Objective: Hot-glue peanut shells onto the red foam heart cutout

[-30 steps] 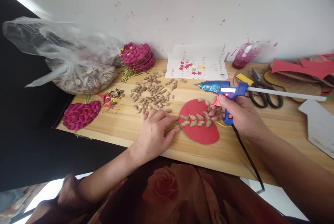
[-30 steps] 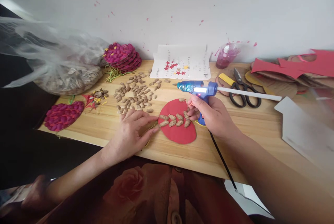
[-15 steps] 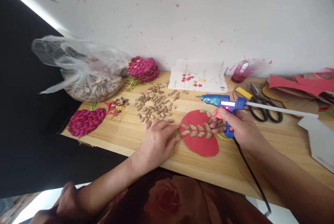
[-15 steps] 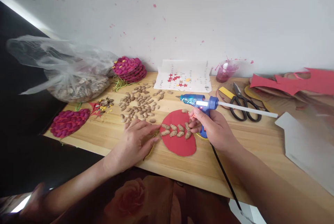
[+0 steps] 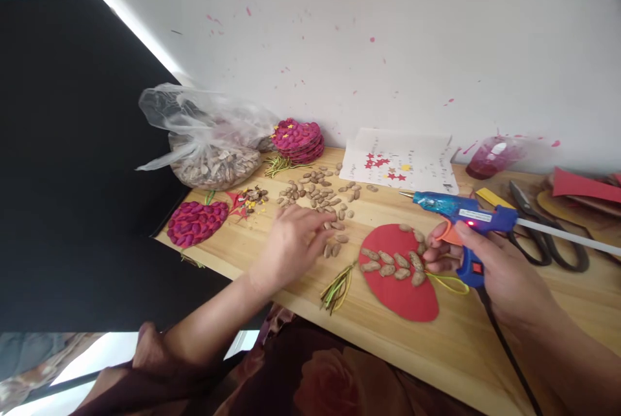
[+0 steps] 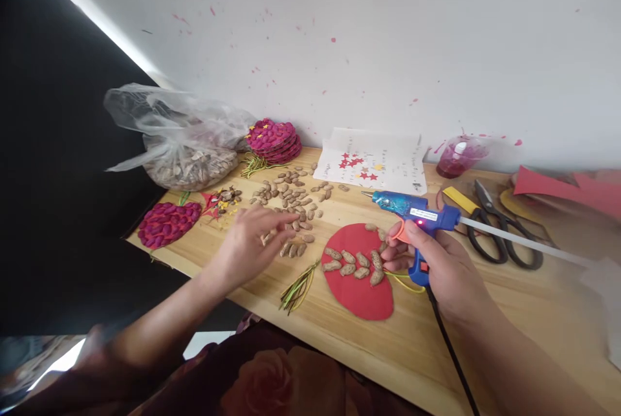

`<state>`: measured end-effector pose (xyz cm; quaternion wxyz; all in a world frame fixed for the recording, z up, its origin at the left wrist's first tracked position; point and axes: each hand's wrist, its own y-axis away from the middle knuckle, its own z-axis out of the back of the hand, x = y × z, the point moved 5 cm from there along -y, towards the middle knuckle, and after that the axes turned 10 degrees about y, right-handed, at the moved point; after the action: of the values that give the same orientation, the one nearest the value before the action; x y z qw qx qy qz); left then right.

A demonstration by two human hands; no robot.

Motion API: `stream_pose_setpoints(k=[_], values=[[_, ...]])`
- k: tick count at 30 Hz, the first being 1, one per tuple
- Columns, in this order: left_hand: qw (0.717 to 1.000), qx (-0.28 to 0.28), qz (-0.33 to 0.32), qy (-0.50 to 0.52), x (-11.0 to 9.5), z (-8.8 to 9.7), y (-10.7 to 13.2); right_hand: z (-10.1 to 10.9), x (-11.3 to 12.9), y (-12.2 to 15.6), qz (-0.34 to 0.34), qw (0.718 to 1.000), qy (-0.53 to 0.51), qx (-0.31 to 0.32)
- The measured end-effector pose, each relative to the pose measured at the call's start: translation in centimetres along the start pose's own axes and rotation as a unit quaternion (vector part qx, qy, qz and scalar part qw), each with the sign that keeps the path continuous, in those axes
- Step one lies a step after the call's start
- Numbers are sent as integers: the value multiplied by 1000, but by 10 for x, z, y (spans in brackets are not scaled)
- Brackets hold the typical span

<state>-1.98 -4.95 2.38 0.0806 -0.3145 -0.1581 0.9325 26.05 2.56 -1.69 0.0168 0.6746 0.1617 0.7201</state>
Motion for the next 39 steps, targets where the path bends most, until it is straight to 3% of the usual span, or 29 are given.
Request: stream_pose_setpoints(k=[4, 8, 18, 24, 27, 33, 39], values=[[997, -60, 42, -40, 27, 40, -30, 2, -1, -4, -7, 1000, -8, -1], [989, -51, 72, -116, 45, 56, -56, 3, -4, -6, -21, 1000, -17, -1], [972, 11, 119, -200, 34, 38, -115, 7, -5, -9, -18, 999, -2, -45], [993, -18, 84, -77, 61, 20, -113, 9, -4, -9, -6, 999, 19, -36], [989, 3, 106, -105, 73, 19, -110, 8, -3, -7, -2, 999, 26, -44], [973, 43, 135, -181, 78, 23, -114, 5, 0, -4, -15, 996, 43, -72], [986, 86, 58, -130, 87, 6, -118, 9, 1, -6, -13, 996, 51, -77]])
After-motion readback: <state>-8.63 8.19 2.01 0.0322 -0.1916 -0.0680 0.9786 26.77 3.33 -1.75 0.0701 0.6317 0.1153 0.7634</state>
